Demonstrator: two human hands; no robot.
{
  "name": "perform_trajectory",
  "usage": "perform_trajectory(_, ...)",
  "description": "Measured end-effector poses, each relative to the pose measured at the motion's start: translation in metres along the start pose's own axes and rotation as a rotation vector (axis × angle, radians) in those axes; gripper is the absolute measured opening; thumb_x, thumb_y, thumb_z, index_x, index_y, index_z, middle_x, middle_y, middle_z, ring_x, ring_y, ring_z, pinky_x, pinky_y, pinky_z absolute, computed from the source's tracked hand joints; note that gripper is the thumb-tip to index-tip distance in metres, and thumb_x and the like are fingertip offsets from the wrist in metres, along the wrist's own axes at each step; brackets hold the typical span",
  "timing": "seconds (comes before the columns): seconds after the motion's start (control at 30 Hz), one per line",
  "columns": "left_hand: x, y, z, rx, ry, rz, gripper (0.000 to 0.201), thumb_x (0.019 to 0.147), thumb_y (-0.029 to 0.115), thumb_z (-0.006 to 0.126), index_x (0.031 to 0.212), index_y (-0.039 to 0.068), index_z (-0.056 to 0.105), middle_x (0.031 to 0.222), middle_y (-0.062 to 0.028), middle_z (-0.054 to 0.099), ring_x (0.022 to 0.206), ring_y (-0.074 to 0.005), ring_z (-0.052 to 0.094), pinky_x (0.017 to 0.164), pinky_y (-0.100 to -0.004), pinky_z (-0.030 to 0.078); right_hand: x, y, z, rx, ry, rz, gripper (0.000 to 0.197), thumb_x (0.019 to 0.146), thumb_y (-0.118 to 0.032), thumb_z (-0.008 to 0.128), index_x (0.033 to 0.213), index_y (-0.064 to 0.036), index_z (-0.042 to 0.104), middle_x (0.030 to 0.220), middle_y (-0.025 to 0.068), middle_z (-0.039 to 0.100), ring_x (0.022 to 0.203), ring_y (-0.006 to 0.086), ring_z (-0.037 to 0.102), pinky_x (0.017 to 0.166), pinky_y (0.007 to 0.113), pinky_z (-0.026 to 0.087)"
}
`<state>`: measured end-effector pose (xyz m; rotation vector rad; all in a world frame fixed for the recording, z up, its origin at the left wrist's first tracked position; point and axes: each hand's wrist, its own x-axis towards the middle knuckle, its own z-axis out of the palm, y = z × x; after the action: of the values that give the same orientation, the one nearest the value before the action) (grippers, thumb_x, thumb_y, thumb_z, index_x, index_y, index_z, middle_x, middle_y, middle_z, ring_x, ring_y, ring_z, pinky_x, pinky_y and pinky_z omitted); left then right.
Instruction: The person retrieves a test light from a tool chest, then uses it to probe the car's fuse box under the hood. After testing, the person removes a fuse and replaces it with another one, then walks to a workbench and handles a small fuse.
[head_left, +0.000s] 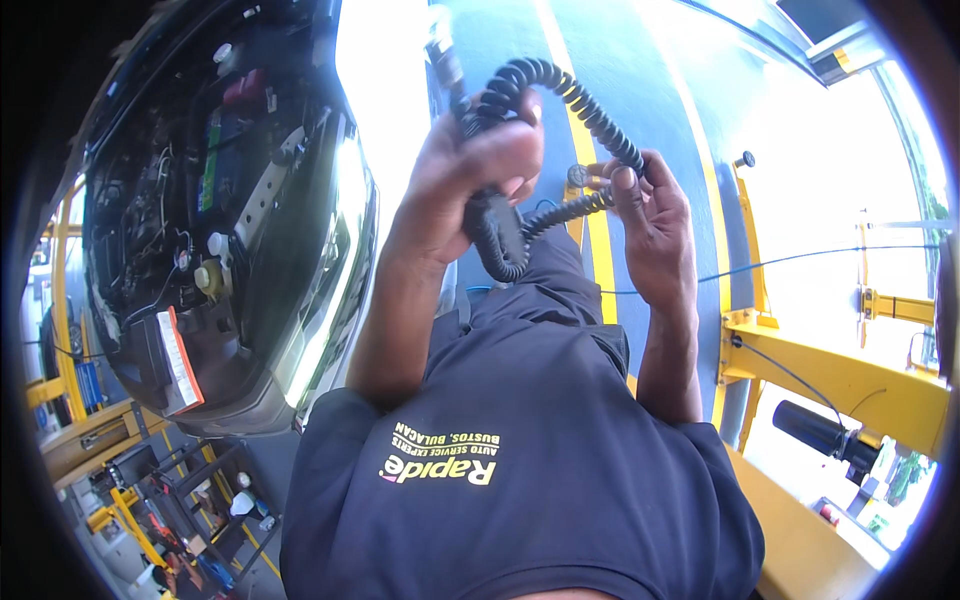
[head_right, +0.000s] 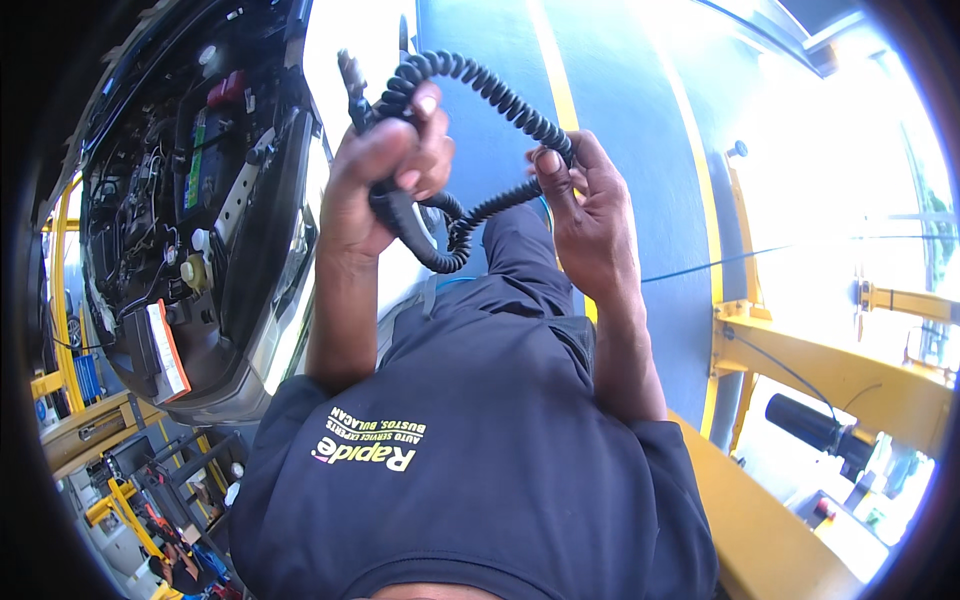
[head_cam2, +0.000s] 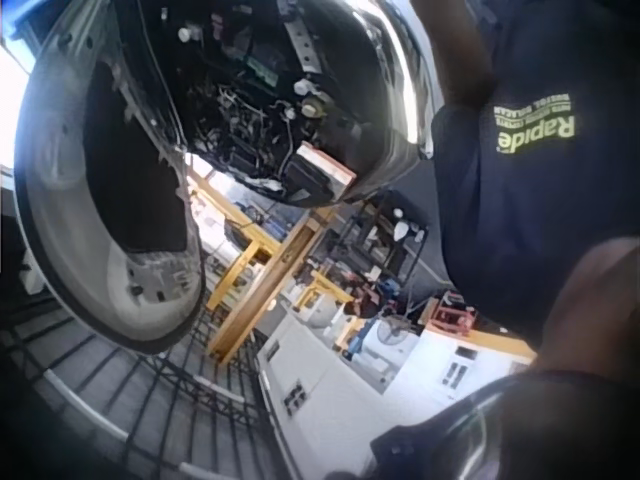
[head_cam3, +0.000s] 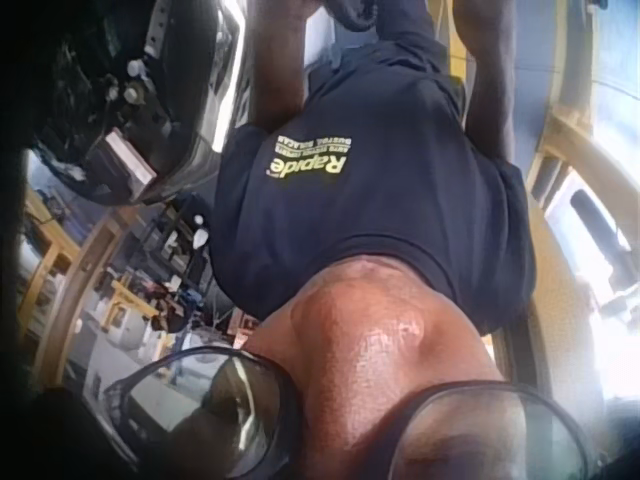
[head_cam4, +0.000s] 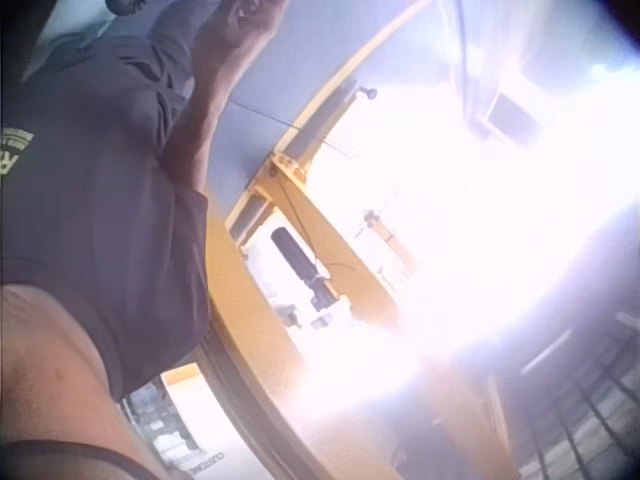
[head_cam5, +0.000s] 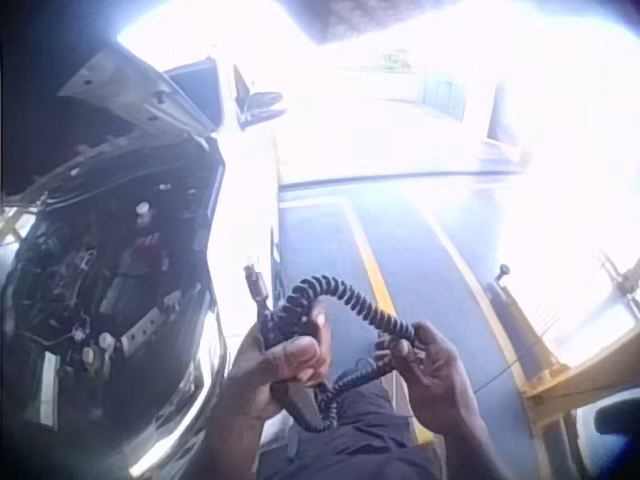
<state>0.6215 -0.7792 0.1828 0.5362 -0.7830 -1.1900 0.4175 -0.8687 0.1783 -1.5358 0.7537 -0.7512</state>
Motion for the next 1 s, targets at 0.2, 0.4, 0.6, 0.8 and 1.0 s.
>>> perform_trajectory(0.2,0.033,-0.033,-0.022,0.289,0.329,-0.138,0.037,0.101,0.013,0.054,0.134,-0.003,0.058,0.099,-0.0053,0.065,0.085,-0.01,0.058,0.083,-0.0268,0.048,0.078,0.007,0.0,0.501,-0.094,0.072,0.03,0.114,-0.034,0.052,0.124,-0.0057,0.054,0.106,0.0177,0.074,0.084,0.0248,0.078,0.068,0.032,0.067)
perform_trajectory(0.4,0.075,-0.041,-0.072,0.304,0.277,0.055,0.084,0.087,0.022,0.055,0.165,0.0,0.032,0.168,-0.0151,0.038,0.158,-0.0237,0.031,0.129,-0.0417,0.023,0.201,0.025,-0.016,1.004,-0.137,0.232,0.034,0.116,-0.031,0.046,0.124,0.0006,0.054,0.102,0.0152,0.065,0.084,0.0244,0.074,0.068,0.032,0.064)
perform_trajectory(0.6,0.138,-0.069,-0.078,0.031,0.294,0.068,0.087,0.085,0.016,0.054,0.167,0.004,0.026,0.161,-0.0156,0.043,0.146,-0.023,0.044,0.124,-0.0379,0.032,0.297,-0.008,-0.013,1.897,-0.704,0.758,0.037,0.12,-0.028,0.03,0.123,0.007,0.038,0.106,0.0155,0.049,0.071,0.0166,0.068,0.056,0.023,0.058)
perform_trajectory(0.8,0.185,-0.081,-0.095,-0.039,0.303,0.025,0.09,0.083,0.01,0.054,0.167,0.005,0.022,0.151,-0.0154,0.051,0.136,-0.0215,0.056,0.118,-0.0344,0.041,0.353,-0.051,0.011,2.142,-0.88,0.899,0.024,0.118,-0.026,0.029,0.124,-0.0027,0.033,0.095,0.0178,0.05,0.049,0.0203,0.066,0.038,0.023,0.049)
perform_trajectory(1.0,0.199,-0.091,-0.089,-0.172,0.353,-0.021,0.076,0.092,0.01,0.06,0.163,0.003,0.034,0.143,-0.012,0.06,0.135,-0.0164,0.055,0.112,-0.0339,0.043,0.389,-0.058,0.034,2.057,-1.109,0.983,0.026,0.118,-0.024,0.026,0.125,0.0007,0.033,0.099,0.0211,0.051,0.052,0.0218,0.067,0.038,0.023,0.049)
